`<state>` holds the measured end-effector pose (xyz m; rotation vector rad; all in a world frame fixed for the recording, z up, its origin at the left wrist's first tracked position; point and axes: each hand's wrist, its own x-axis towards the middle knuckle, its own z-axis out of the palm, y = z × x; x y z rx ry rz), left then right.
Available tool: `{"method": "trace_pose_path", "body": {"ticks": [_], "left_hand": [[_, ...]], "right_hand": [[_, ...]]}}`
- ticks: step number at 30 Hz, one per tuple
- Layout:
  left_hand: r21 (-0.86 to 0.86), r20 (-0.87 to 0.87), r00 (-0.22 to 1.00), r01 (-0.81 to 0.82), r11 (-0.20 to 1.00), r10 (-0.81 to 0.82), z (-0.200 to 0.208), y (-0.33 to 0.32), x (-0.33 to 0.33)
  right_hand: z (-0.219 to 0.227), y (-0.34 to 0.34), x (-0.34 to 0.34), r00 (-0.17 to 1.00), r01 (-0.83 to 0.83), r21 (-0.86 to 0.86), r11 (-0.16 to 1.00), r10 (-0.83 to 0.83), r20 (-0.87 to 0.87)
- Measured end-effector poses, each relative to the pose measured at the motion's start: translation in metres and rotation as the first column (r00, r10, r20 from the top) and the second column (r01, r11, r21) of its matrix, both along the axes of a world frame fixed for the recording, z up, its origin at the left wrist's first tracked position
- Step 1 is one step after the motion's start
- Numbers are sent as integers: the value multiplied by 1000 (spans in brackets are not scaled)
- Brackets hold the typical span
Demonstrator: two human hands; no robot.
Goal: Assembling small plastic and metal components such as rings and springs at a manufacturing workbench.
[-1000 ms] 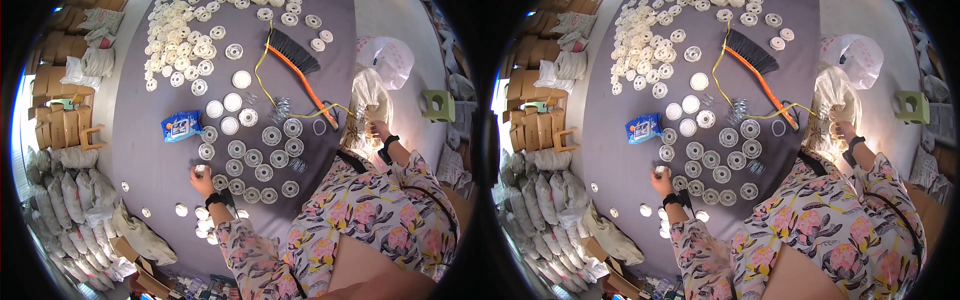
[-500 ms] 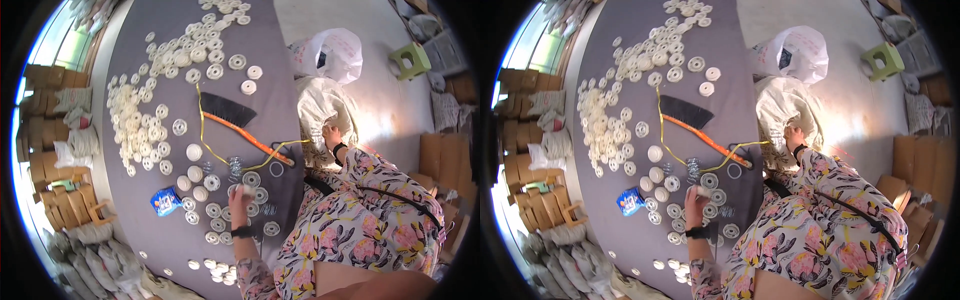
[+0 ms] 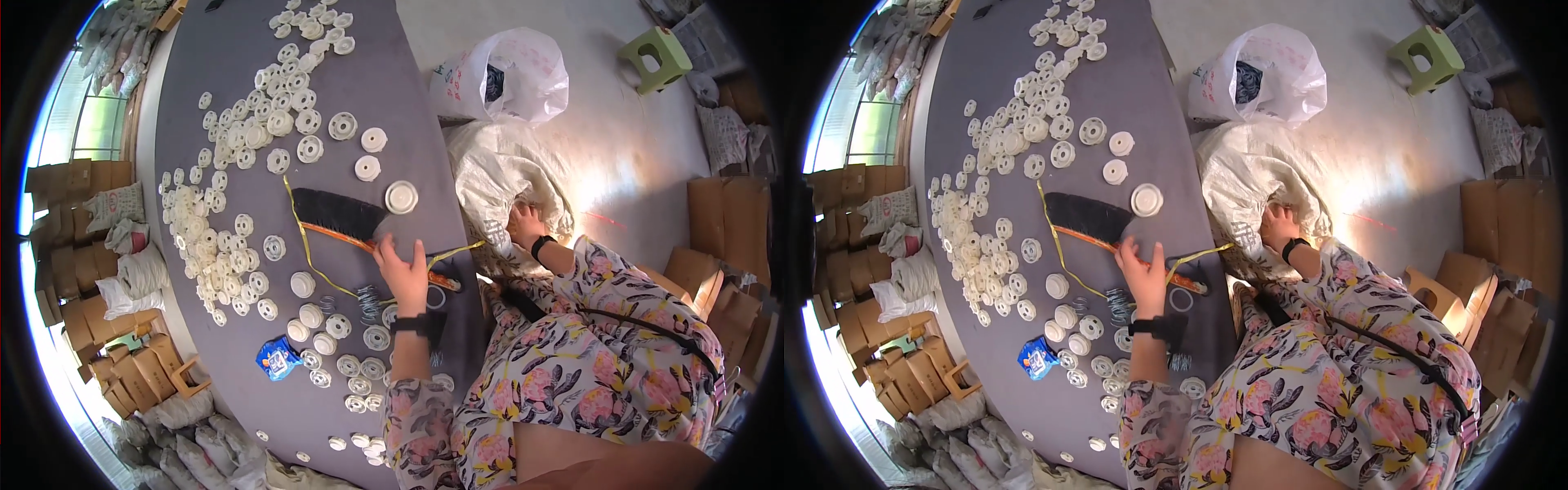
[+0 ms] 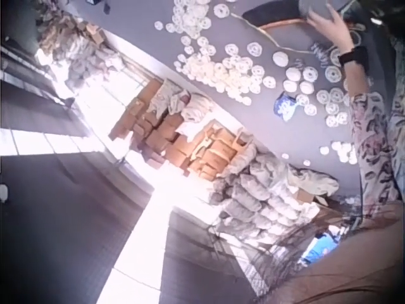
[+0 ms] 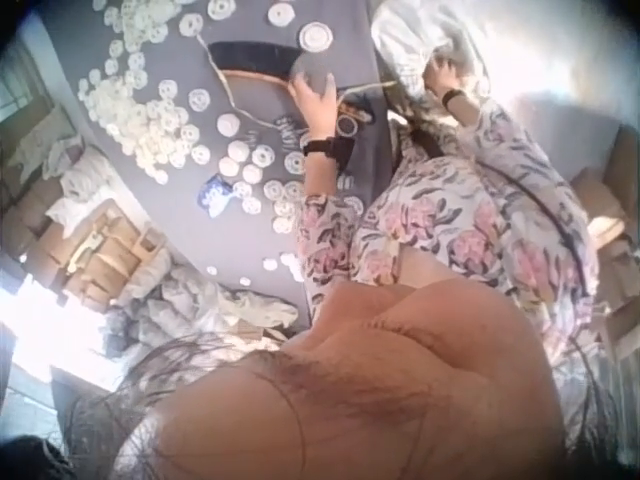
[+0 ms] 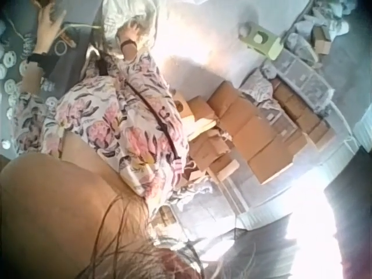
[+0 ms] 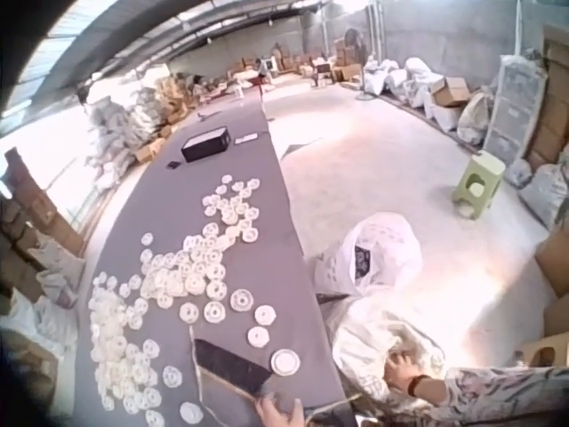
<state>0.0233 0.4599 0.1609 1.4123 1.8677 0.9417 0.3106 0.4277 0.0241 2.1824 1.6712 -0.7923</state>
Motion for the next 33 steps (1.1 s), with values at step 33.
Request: {"method": "trace_pose_path", "body": {"ticks": [33], "left_hand": [[-14,312,950,23,1000,-18,-5,-228,-42]], "right_hand": [[105,-77,-191,355,-477,-716,509,-634,-687]]}}
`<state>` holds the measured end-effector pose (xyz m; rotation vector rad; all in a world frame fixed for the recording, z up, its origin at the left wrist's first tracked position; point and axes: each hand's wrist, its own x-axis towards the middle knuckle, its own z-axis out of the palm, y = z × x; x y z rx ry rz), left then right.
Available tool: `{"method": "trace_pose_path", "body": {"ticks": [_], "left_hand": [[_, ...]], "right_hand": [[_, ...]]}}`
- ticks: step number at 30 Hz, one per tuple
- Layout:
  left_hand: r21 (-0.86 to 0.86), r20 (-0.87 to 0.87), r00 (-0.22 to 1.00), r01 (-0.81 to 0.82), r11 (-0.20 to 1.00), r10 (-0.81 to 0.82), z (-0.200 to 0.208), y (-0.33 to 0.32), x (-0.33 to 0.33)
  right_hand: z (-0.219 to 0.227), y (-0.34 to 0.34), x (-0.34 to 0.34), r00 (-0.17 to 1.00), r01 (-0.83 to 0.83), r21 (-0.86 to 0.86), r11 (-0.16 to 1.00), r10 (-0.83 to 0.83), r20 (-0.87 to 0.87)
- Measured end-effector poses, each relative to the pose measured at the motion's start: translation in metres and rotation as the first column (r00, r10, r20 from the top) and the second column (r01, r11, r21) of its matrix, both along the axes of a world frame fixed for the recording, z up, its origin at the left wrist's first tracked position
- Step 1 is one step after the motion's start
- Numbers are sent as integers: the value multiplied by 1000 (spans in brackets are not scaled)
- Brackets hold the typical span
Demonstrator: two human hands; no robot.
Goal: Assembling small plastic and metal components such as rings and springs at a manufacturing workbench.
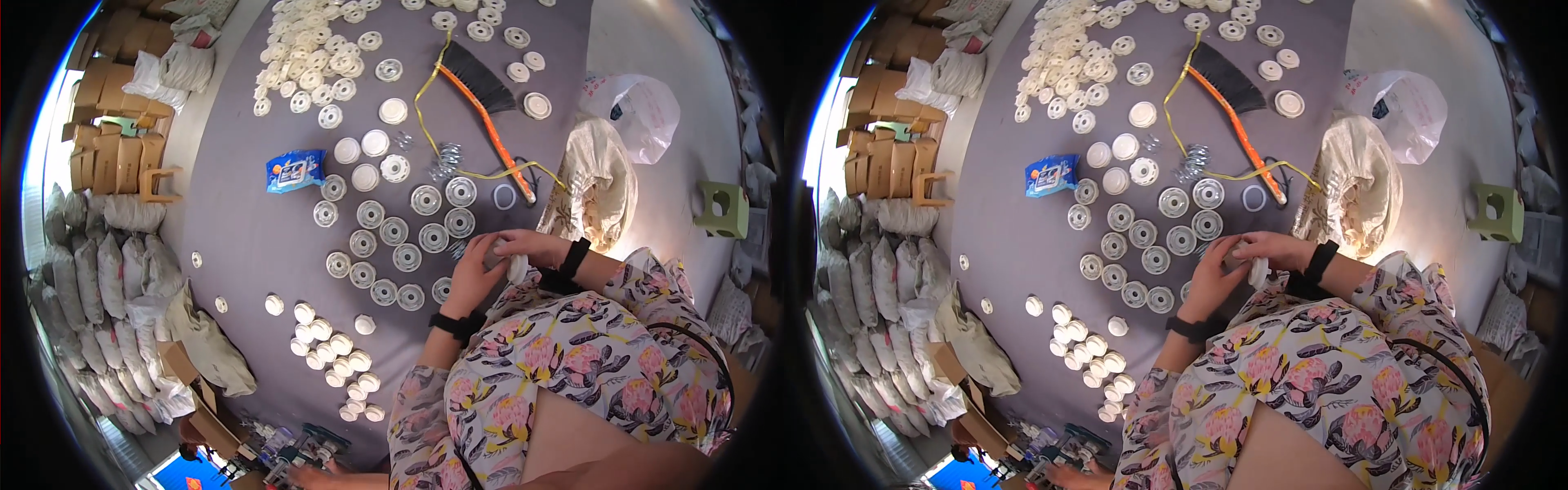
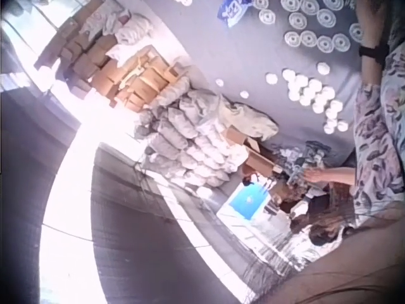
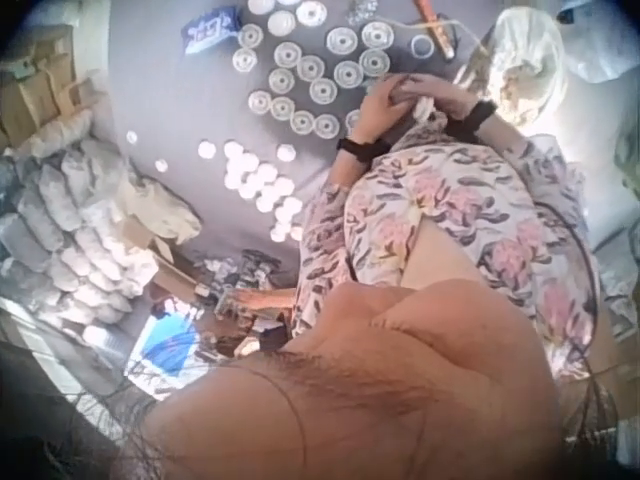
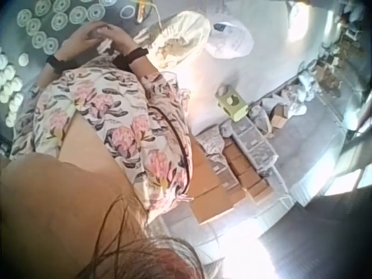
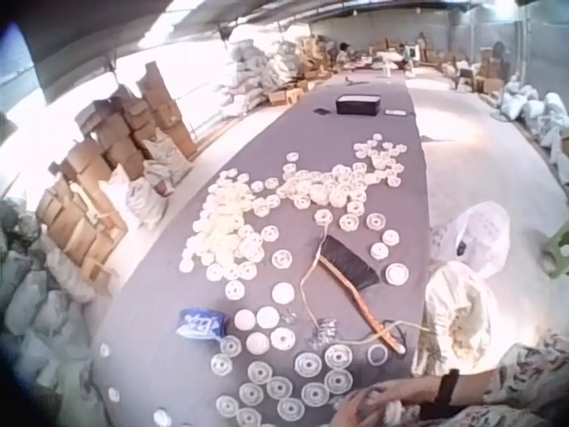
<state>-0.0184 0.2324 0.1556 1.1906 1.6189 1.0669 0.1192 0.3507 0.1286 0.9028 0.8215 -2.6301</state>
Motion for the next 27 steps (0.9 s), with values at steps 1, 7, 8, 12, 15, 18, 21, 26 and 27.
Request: {"method": "trace_pose_path", "body": {"ticks": [1,7,8,12,15,18,21,26,27], "left_hand": [[-79,69,997,-21,997,27,-4,-11,-7],[-261,-15,723,-670,695,691,-43,-84,-118],[-89,6,640,-765,638,768,-51,-102,-139],[13,-383,509,-832,555,771,-74,-130,-197],[-56,-539,520,-807,588,663,-86,-130,-210],[-42,-684,529,-716,697,503,-106,-143,-218],[-57,-714,551,-660,749,432,-97,-140,-215],[-17,-282,826,-513,858,488,-22,-89,-159],[-33,-56,903,-428,903,426,-19,-79,-139]], "right_hand": [[-2,-5,-8,1000,-14,3,1000,14,-1],[7,-25,-40,991,60,-8,998,-59,116],[10,-27,-45,992,43,-10,999,-42,115],[7,-29,-58,988,31,17,999,-34,154],[2,-28,-57,981,40,43,998,-47,188],[0,-32,-64,977,44,58,997,-55,206],[12,-29,-73,964,32,58,998,-46,263],[4,-35,-103,947,31,-3,1000,-29,321],[5,-38,-113,939,50,-31,998,-37,343]]}}
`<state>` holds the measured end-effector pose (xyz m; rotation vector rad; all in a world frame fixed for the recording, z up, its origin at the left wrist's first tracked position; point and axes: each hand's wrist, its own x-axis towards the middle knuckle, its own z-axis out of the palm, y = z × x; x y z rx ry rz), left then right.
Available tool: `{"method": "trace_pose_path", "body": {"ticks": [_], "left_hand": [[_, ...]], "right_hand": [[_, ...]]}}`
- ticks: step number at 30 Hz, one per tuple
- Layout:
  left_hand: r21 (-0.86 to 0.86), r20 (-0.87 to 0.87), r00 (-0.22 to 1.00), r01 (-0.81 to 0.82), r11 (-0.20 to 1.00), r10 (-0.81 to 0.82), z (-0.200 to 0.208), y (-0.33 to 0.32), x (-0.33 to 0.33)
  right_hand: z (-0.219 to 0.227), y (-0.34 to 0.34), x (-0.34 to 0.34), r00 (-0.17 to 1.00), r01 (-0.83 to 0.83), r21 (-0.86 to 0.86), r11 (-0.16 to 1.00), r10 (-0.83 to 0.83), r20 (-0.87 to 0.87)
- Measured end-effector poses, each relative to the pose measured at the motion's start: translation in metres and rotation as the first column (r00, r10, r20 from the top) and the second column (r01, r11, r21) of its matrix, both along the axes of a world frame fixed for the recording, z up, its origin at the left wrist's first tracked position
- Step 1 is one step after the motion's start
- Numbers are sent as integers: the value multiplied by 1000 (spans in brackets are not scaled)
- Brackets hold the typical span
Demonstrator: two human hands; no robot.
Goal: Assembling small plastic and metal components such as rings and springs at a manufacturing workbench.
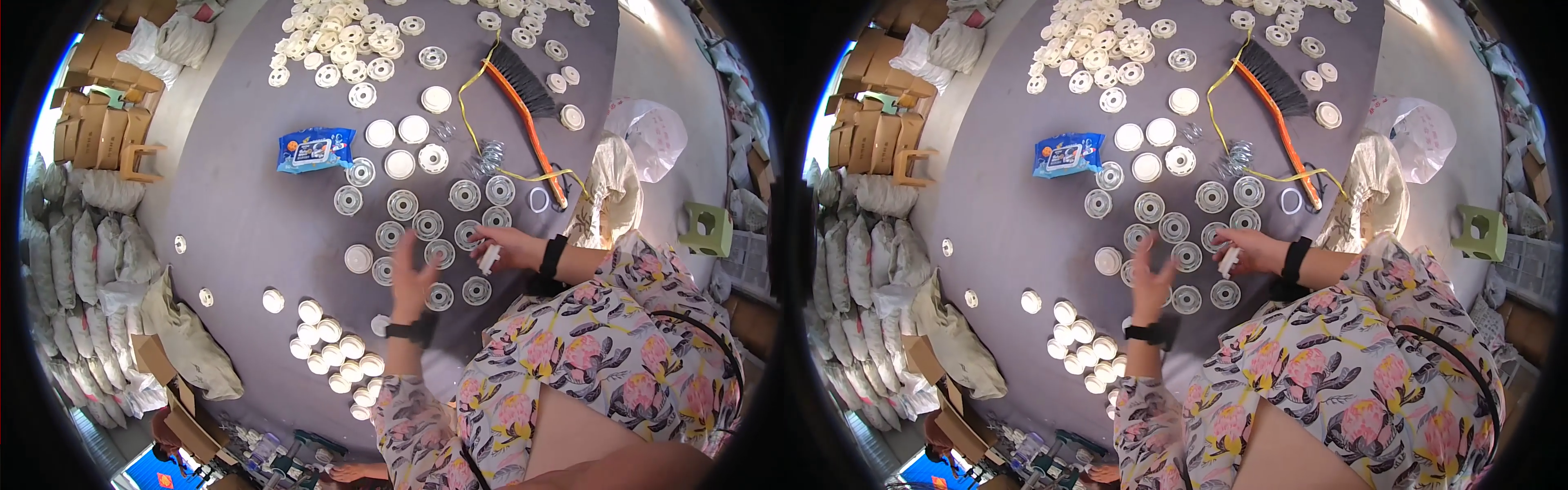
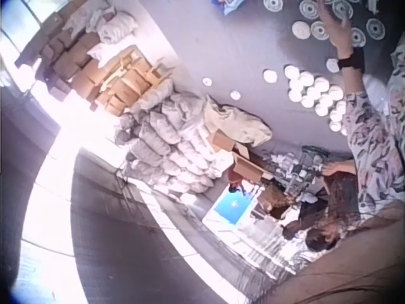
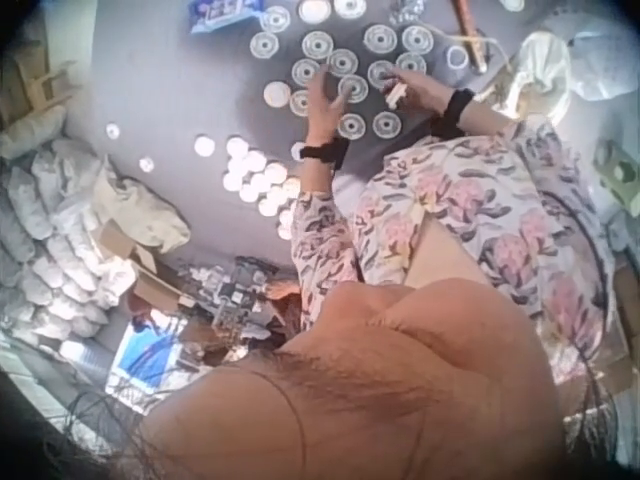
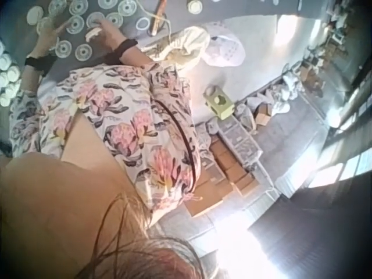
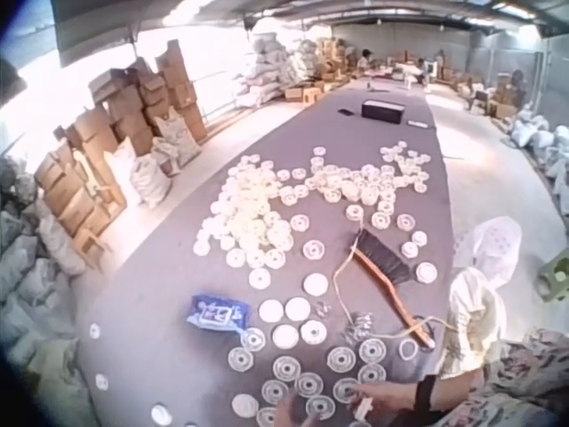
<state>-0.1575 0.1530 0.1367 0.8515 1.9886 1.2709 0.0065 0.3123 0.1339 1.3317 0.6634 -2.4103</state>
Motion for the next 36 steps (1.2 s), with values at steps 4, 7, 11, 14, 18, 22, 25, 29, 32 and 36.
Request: {"method": "trace_pose_path", "body": {"ticks": [4,7,11,14,18,22,25,29,32,36], "left_hand": [[123,162,954,233,965,-252,10,27,47],[92,212,937,265,960,-279,33,33,49],[-63,70,995,79,995,-74,18,38,-2],[-52,-158,952,-272,961,261,-29,36,-69],[-135,-397,873,-362,922,285,-60,38,-131],[-203,-430,889,-266,942,158,-80,50,-144],[-265,-513,852,-268,926,100,-88,50,-143],[-208,-628,767,-325,922,129,-60,47,-112],[-210,-625,776,-264,942,78,-32,40,-70],[-168,-478,877,-37,985,-49,-20,55,-2]], "right_hand": [[-16,-5,-29,996,80,-89,993,-83,-22],[-22,-2,-32,997,80,-56,995,-81,-2],[-12,12,-27,998,46,-32,998,-45,42],[4,37,-4,995,93,100,991,-89,-46],[0,70,51,975,220,230,948,-223,-15],[0,100,114,884,357,418,836,-446,137],[-7,111,162,782,437,545,716,-602,164],[-50,123,240,647,450,660,602,-729,224],[-119,125,298,647,220,615,758,-585,489],[-299,127,446,564,-726,632,269,-293,772]]}}
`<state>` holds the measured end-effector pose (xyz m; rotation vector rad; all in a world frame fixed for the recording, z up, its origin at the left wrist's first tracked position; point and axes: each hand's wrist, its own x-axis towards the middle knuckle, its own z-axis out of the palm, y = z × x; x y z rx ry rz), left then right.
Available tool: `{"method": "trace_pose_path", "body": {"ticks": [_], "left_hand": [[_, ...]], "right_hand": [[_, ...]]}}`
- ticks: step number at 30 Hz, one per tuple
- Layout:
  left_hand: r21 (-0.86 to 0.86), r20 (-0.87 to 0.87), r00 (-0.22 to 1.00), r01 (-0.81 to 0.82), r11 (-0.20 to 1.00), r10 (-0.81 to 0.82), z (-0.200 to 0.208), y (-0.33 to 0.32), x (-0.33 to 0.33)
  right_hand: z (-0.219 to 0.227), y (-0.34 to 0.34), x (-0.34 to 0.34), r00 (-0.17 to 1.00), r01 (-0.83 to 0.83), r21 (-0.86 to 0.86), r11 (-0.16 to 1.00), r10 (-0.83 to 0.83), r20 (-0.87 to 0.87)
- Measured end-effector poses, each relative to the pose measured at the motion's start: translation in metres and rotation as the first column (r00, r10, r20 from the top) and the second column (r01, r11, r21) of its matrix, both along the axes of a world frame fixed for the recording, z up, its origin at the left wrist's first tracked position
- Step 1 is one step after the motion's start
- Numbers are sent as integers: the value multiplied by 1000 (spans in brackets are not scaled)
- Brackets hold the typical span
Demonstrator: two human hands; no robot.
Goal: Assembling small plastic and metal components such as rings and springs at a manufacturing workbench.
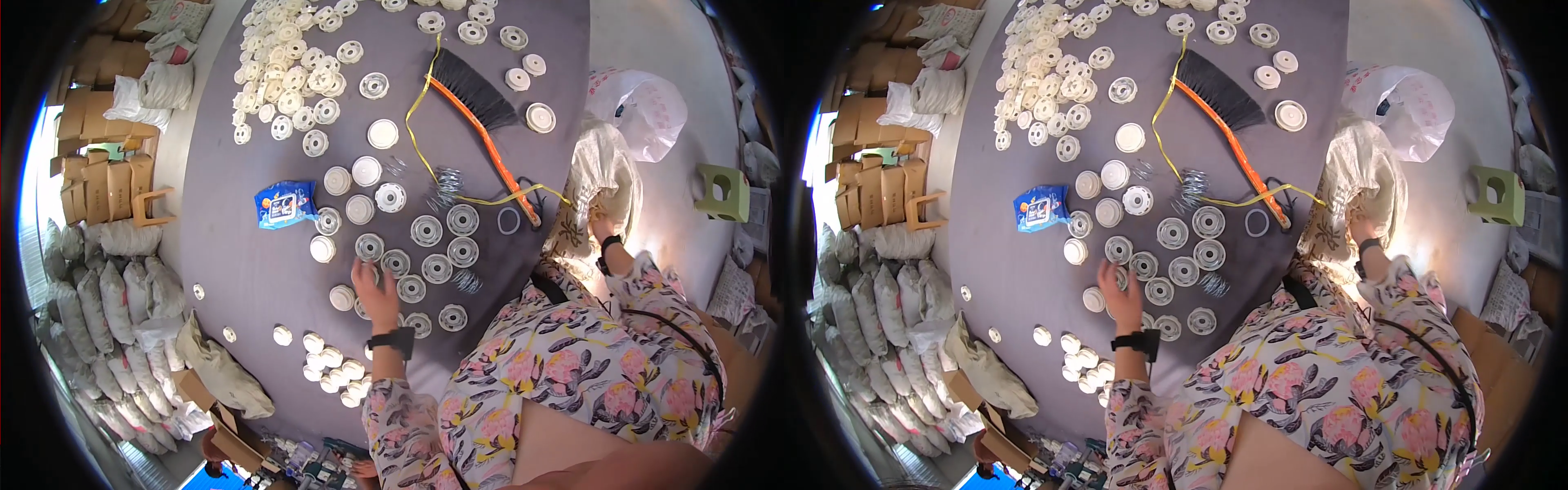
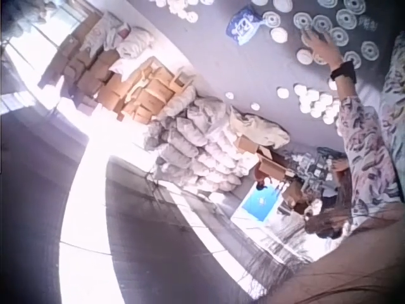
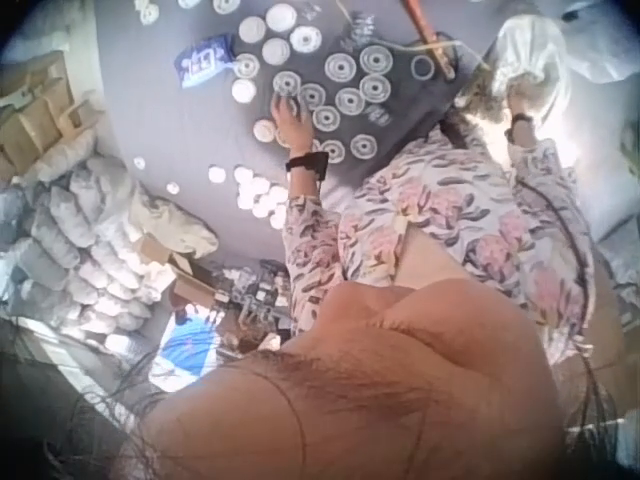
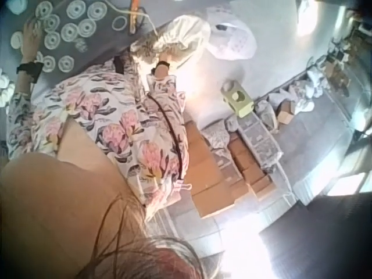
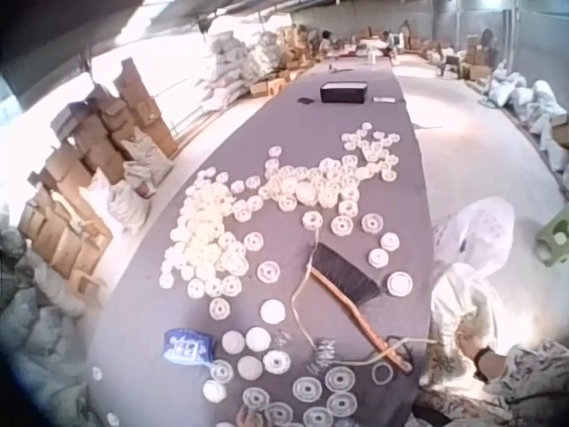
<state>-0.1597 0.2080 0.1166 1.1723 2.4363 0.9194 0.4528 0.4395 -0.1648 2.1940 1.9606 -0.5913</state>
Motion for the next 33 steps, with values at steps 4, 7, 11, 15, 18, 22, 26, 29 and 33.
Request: {"method": "trace_pose_path", "body": {"ticks": [4,7,11,15,18,22,26,29,33], "left_hand": [[-129,48,990,136,982,-130,9,-6,65],[-113,154,985,101,988,-83,5,-16,90],[-134,123,990,89,987,-73,13,-14,102],[-119,172,984,71,990,-50,21,-5,102],[-135,137,990,-1,991,20,19,-25,93],[-113,177,984,50,992,-30,19,-14,100],[-137,150,988,57,989,-36,24,-11,97],[-108,148,989,38,993,-22,25,-19,91],[-107,151,988,34,994,-18,25,-19,94]], "right_hand": [[-7,-26,-111,893,443,-84,892,-447,-40],[33,-21,-136,872,471,-38,881,-472,-125],[10,-16,-128,784,555,2,832,-522,-335],[-12,-6,-108,727,558,-101,823,-544,-419],[63,2,-153,-285,305,-783,542,-733,-618],[66,12,-107,-410,440,-803,402,-706,-578],[56,11,-113,-509,391,-857,334,-697,-504],[55,10,-125,-511,325,-870,372,-705,-492],[2,27,-89,88,464,-496,734,-596,-798]]}}
